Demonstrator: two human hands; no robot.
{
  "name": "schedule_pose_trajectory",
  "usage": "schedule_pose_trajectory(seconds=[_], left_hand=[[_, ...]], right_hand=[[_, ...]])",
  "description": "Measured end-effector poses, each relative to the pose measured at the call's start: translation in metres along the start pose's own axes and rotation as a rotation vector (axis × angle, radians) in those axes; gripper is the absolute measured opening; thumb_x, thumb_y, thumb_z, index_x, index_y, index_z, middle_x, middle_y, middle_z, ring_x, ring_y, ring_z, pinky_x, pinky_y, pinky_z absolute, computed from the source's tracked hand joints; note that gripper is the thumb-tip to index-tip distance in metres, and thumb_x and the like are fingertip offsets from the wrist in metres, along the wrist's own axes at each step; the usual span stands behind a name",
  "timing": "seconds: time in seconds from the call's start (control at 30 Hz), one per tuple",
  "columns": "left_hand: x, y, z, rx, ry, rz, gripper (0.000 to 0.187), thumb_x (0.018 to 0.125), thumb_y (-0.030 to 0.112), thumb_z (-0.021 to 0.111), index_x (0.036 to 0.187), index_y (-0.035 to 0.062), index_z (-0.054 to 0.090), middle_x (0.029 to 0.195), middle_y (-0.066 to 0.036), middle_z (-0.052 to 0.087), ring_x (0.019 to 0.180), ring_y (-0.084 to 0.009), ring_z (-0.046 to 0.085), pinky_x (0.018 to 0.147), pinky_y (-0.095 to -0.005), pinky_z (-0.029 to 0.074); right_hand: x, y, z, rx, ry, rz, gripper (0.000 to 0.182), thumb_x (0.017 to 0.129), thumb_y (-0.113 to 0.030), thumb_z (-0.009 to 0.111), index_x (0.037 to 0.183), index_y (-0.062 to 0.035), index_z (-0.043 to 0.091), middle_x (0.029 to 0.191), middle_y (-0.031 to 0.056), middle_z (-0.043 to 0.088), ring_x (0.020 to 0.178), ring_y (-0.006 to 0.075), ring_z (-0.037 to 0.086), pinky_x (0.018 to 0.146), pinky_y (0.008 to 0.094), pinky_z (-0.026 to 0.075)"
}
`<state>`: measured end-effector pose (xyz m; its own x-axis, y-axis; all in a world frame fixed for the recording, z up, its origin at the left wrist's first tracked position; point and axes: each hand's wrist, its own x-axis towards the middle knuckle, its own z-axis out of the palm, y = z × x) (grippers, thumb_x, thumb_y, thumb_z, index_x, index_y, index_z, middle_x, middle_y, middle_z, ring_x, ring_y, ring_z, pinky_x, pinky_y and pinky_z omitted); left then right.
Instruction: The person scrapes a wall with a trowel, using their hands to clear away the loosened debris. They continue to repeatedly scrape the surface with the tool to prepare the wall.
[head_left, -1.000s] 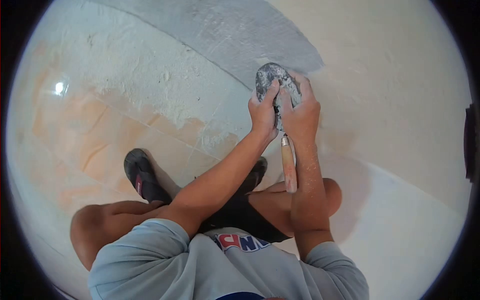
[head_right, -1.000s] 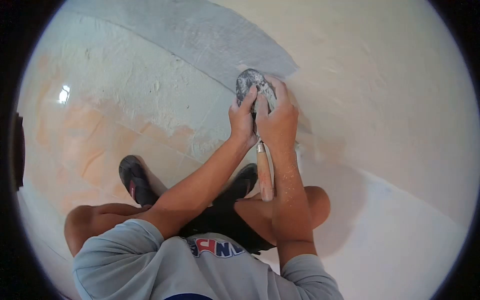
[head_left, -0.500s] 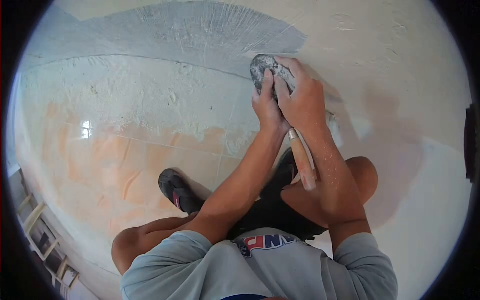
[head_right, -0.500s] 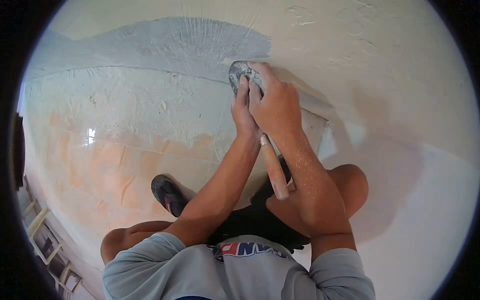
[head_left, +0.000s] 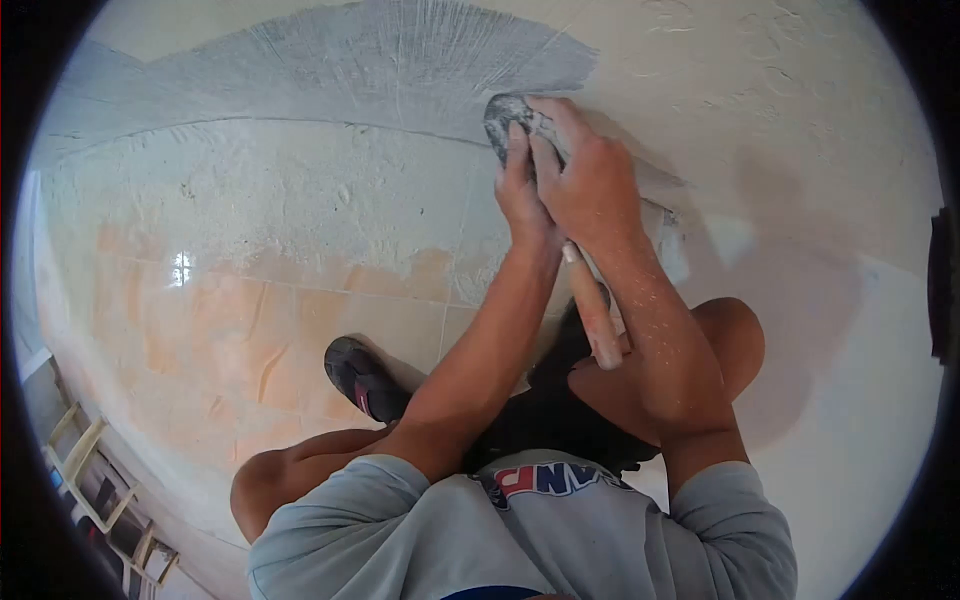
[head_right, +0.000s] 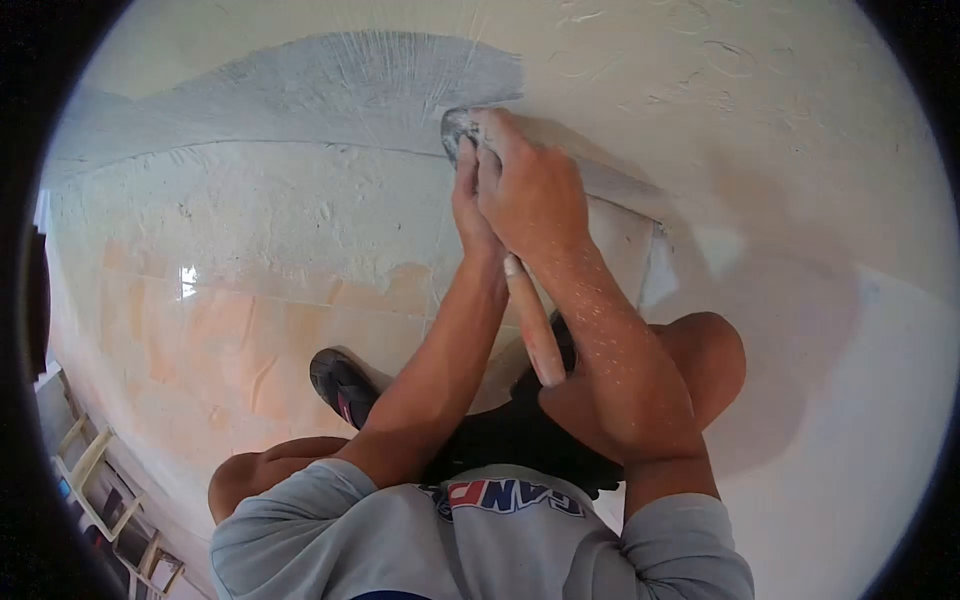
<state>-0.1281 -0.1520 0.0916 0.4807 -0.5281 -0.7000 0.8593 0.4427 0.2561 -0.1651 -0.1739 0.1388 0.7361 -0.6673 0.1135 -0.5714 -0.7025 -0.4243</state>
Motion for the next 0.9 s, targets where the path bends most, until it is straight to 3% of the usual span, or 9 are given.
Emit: schedule_pose_trajectory(seconds=[0.03, 0.07, 0.13, 0.17, 0.47, 0.67, 0.77, 0.83, 0.9], left_hand=[[-0.024, 0.021, 0.036, 0.256, 0.353, -0.034, 0.038, 0.107, 0.036, 0.055, 0.121, 0.0020, 0.063, 0.104, -0.007, 0.068, 0.092, -0.0174, 0.067, 0.081, -0.0336, 0.056], [-0.026, 0.022, 0.034, 0.285, 0.334, -0.046, 0.039, 0.108, 0.038, 0.054, 0.122, 0.0034, 0.063, 0.106, -0.007, 0.068, 0.093, -0.0174, 0.066, 0.082, -0.0338, 0.055], [0.035, -0.031, -0.049, -0.197, -0.354, 0.040, 0.039, 0.109, 0.038, 0.052, 0.125, 0.0041, 0.062, 0.107, -0.008, 0.068, 0.094, -0.0178, 0.066, 0.083, -0.0339, 0.055], [0.054, -0.037, -0.065, -0.293, -0.544, 0.059, 0.041, 0.110, 0.039, 0.050, 0.127, 0.0037, 0.060, 0.107, -0.008, 0.067, 0.095, -0.0185, 0.067, 0.083, -0.0345, 0.055], [0.027, -0.035, -0.039, -0.409, -0.476, -0.058, 0.040, 0.110, 0.038, 0.048, 0.128, 0.0047, 0.061, 0.108, -0.006, 0.067, 0.099, -0.0154, 0.065, 0.086, -0.0320, 0.053], [0.023, -0.034, -0.034, -0.262, -0.335, 0.125, 0.039, 0.111, 0.038, 0.047, 0.127, 0.0056, 0.060, 0.105, -0.005, 0.066, 0.096, -0.0161, 0.065, 0.084, -0.0332, 0.054], [0.041, -0.024, -0.047, -0.327, -0.437, 0.009, 0.037, 0.109, 0.039, 0.051, 0.122, 0.0059, 0.062, 0.101, -0.004, 0.065, 0.090, -0.0160, 0.065, 0.079, -0.0355, 0.055], [0.043, -0.029, -0.050, -0.321, -0.564, -0.013, 0.035, 0.109, 0.042, 0.048, 0.120, 0.0121, 0.063, 0.107, -0.004, 0.066, 0.098, -0.0176, 0.064, 0.088, -0.0327, 0.051], [0.041, -0.037, -0.043, -0.321, -0.394, 0.064, 0.038, 0.108, 0.039, 0.054, 0.125, 0.0054, 0.062, 0.105, -0.004, 0.066, 0.095, -0.0161, 0.064, 0.084, -0.0335, 0.053]], right_hand=[[0.000, -0.002, 0.001, 0.004, 0.004, 0.002, 0.032, 0.094, -0.017, 0.063, 0.125, -0.0131, 0.065, 0.101, 0.0207, 0.073, 0.094, 0.0462, 0.068, 0.082, 0.0508, 0.056], [-0.001, -0.003, 0.001, 0.029, 0.003, 0.027, 0.032, 0.094, -0.018, 0.063, 0.126, -0.0136, 0.064, 0.099, 0.0208, 0.073, 0.092, 0.0465, 0.068, 0.081, 0.0514, 0.056], [0.000, 0.000, 0.008, -0.027, -0.008, 0.019, 0.032, 0.096, -0.020, 0.062, 0.127, -0.0151, 0.063, 0.096, 0.0205, 0.073, 0.088, 0.0469, 0.068, 0.078, 0.0535, 0.056], [0.001, 0.000, 0.012, -0.030, -0.004, 0.019, 0.032, 0.096, -0.020, 0.062, 0.127, -0.0151, 0.063, 0.096, 0.0205, 0.073, 0.088, 0.0469, 0.068, 0.078, 0.0535, 0.056], [0.001, 0.000, 0.006, -0.134, -0.030, 0.012, 0.032, 0.095, -0.019, 0.062, 0.127, -0.0160, 0.063, 0.095, 0.0206, 0.073, 0.084, 0.0449, 0.070, 0.075, 0.0534, 0.055], [-0.002, 0.005, -0.003, -0.070, 0.031, -0.041, 0.031, 0.094, -0.022, 0.064, 0.125, -0.0146, 0.064, 0.095, 0.0208, 0.073, 0.086, 0.0458, 0.069, 0.078, 0.0532, 0.055], [0.009, 0.006, 0.020, -0.129, -0.040, -0.039, 0.033, 0.094, -0.021, 0.064, 0.127, -0.0159, 0.064, 0.099, 0.0201, 0.073, 0.088, 0.0459, 0.069, 0.081, 0.0536, 0.056], [0.007, 0.005, 0.010, -0.118, -0.016, -0.052, 0.032, 0.094, -0.021, 0.064, 0.126, -0.0155, 0.065, 0.098, 0.0203, 0.073, 0.088, 0.0461, 0.069, 0.080, 0.0542, 0.055], [0.003, -0.001, 0.000, -0.112, -0.020, 0.003, 0.030, 0.094, -0.022, 0.063, 0.123, -0.0148, 0.065, 0.095, 0.0210, 0.073, 0.086, 0.0462, 0.069, 0.079, 0.0558, 0.055]])
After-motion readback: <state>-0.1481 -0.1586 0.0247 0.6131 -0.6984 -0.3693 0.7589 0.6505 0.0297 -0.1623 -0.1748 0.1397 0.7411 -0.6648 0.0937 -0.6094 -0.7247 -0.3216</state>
